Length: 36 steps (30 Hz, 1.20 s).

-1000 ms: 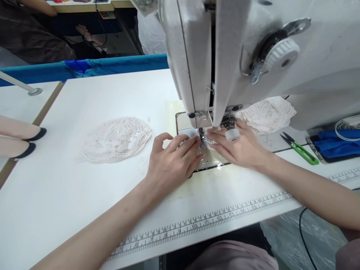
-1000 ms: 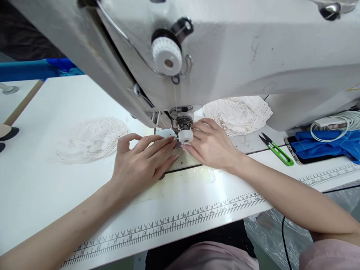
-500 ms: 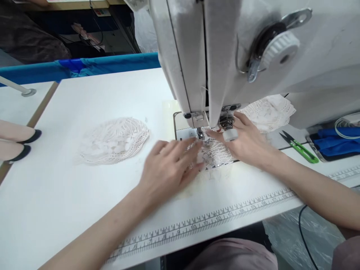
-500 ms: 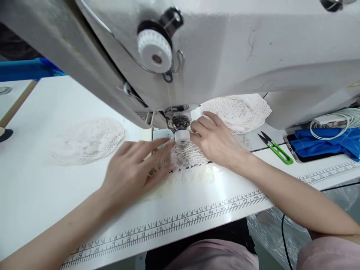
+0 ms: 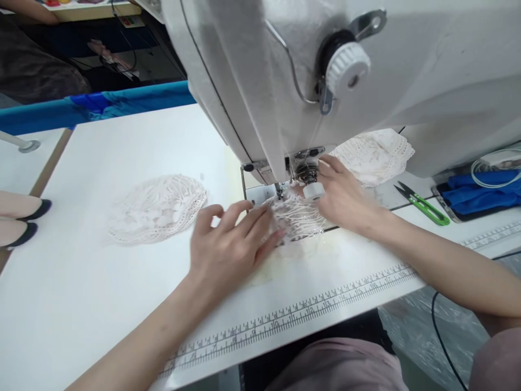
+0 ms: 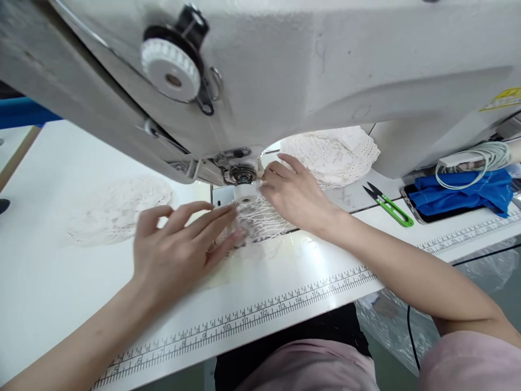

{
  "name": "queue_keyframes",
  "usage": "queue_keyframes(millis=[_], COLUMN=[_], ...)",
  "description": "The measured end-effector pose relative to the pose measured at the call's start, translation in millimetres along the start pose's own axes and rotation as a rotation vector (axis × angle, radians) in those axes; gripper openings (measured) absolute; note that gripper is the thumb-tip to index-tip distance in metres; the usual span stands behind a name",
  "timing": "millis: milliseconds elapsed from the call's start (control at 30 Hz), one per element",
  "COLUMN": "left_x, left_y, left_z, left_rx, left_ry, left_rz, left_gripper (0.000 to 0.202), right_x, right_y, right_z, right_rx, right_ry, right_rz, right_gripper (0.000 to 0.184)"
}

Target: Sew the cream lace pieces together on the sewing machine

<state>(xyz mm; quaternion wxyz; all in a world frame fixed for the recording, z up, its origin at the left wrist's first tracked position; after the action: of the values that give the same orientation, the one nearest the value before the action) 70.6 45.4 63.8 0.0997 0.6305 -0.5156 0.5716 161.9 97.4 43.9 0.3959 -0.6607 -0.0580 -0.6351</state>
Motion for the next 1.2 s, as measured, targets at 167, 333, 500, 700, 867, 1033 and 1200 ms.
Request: queue_keyframes(millis=[167, 333, 500, 700, 867, 1033, 1200], left_x=[10.2, -33.0, -23.4, -25.6, -32.2, -27.3, -25.0], left_y=[0.2, 8.1, 12.9, 1.1, 2.1, 3.2, 2.6], left_z=[4.0, -22.7, -52.3, -4.5, 0.7, 3.0, 7.4], left_rx=[0.019, 0.195, 0.314, 0.065, -0.001, -0.018, -0.023], left_ry=[0.073, 0.042, 0.025, 0.315, 0.276, 0.217, 0.179], left_rz=[0.031, -0.264, -0.157, -0.119, -0.122, -0.102, -0.104], left_gripper=[0.008, 0.043, 0.034, 0.033, 0.037, 0.036, 0.038], right_x=[16.0, 10.5, 14.6, 18.7, 19.8, 17.4, 17.4], right_y=[6.8, 12.4, 18.6, 19.8, 19.5, 18.3, 18.0], right_z=[1.8, -14.2, -34.4, -36.7, -32.0, -30.4, -30.5], right_rx=[0.039, 0.124, 0.155, 0.162, 0.155, 0.144, 0.15], right_ry=[-0.015, -0.106, -0.143, -0.136, -0.18, -0.177, -0.179], right_rz=[0.112, -0.03, -0.055, 0.025, 0.053, 0.034, 0.036], right_gripper=[0.031, 0.032, 0.039, 0.037, 0.039, 0.039, 0.036])
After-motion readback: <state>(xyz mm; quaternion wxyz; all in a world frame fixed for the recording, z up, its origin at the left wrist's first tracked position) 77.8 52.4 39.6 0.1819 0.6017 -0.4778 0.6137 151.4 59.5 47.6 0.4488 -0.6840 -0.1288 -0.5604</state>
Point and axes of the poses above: each hand's wrist, its own y-axis away from the middle knuckle, its own x-axis out of the back of the hand, z = x × y, the point moved 10 cm from there along -y, towards the middle knuckle, and after that the axes turned 6 degrees about -x, right-handed, at the moved point
